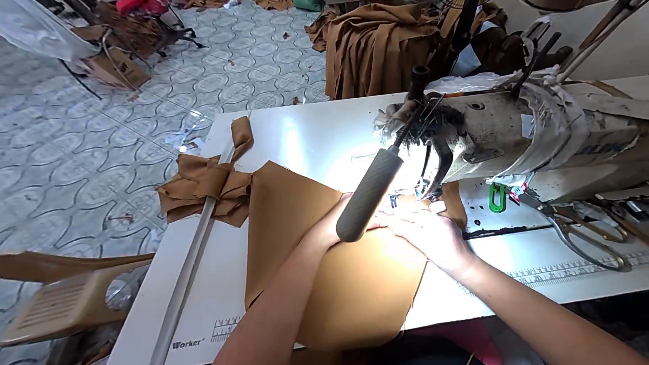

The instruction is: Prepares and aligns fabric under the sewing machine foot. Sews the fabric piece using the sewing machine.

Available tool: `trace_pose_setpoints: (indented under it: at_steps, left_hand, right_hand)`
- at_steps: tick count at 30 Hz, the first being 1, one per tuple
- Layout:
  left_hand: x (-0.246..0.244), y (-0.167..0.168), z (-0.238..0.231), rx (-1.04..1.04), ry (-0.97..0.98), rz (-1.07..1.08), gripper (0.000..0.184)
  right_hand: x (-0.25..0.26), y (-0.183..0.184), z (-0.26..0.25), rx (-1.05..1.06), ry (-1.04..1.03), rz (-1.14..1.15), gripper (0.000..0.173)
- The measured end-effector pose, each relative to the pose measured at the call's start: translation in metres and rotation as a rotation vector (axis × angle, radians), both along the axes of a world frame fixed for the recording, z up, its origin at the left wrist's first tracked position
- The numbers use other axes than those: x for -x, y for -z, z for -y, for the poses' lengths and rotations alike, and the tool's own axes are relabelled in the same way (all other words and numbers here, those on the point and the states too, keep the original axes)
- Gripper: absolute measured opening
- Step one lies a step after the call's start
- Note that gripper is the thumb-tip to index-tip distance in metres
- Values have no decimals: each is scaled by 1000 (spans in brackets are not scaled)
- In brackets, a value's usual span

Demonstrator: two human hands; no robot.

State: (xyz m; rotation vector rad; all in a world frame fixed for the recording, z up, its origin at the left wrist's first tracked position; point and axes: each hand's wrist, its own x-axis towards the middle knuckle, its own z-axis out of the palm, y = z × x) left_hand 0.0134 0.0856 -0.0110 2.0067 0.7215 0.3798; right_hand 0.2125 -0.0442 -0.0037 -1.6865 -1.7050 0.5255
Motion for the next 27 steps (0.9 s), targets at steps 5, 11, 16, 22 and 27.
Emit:
trace_pose_setpoints:
  at_steps: [5,11,16,22,27]
  left_hand:
    - [-1,2,2,-31,-28,3,16]
    - [-2,-1,4,-22,-45,29,19]
    - [-2,-2,4,15,-38,-40,32]
    - [1,7,-1,160,-97,5,35]
    - [2,-3,2,61,-60,-63,29]
  right_hand:
    - [-2,2,0,-48,-31,-5,28]
    - [-5,9,0,-106,-62,38,30]
    - [-6,17,-1,-272,-167,80,23]
    - [-4,10,-1,-264,-119,-51,19]
    - [-4,7,0,-208,-118,-27,22]
